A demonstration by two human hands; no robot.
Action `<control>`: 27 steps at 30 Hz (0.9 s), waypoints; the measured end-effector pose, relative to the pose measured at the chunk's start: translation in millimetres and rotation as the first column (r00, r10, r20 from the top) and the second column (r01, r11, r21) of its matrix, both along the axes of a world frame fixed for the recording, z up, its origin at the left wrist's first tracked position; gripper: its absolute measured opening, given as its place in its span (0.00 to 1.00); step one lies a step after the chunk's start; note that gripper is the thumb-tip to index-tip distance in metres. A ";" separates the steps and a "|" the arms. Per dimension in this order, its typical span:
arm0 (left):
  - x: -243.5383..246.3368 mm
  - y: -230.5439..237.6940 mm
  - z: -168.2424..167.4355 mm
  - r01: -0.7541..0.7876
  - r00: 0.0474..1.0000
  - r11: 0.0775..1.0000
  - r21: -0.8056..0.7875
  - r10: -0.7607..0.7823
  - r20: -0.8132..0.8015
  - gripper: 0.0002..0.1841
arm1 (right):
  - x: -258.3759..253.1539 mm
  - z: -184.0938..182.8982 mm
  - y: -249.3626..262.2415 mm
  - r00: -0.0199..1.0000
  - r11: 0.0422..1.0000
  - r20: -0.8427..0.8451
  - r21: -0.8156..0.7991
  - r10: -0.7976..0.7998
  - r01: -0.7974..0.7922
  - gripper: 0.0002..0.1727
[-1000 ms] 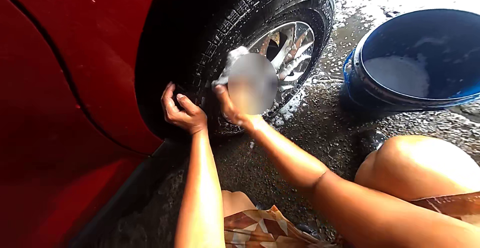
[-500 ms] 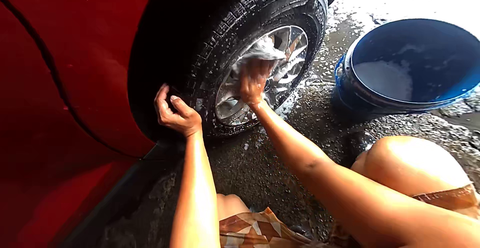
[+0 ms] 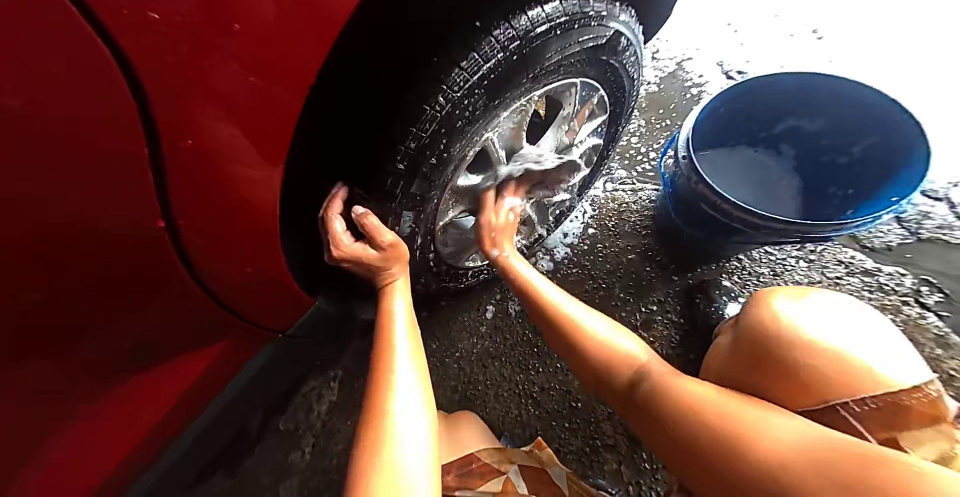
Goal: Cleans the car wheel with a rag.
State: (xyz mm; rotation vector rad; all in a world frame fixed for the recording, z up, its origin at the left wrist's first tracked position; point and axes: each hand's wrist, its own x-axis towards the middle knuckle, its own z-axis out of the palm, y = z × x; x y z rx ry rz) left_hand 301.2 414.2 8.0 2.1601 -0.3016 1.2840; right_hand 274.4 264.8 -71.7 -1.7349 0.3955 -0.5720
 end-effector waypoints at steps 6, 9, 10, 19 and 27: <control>0.4 1.5 -0.3 0.039 0.999 0.999 -0.035 -0.039 -0.008 0.21 | 50.9 49.3 -59.3 0.943 0.954 0.330 -0.272 -0.035 0.130 0.32; 3.2 0.2 -1.0 0.035 0.999 0.997 -0.066 -0.033 0.032 0.20 | 96.0 54.5 -121.8 0.892 0.893 0.341 -0.230 -0.298 0.386 0.32; 3.8 0.7 -2.0 0.028 0.999 0.997 -0.070 -0.026 0.038 0.20 | 100.5 62.6 -131.2 0.895 0.883 0.267 -0.217 -0.357 0.417 0.34; 0.9 4.0 -7.7 0.031 0.999 0.997 -0.064 -0.031 0.008 0.20 | 106.9 56.5 -145.5 0.776 0.721 0.622 -0.489 -0.108 0.492 0.32; -0.6 0.5 -5.2 0.002 1.000 1.000 -0.007 -0.002 0.006 0.22 | 99.5 -145.6 -213.8 0.847 0.972 -0.501 0.046 -0.176 0.229 0.32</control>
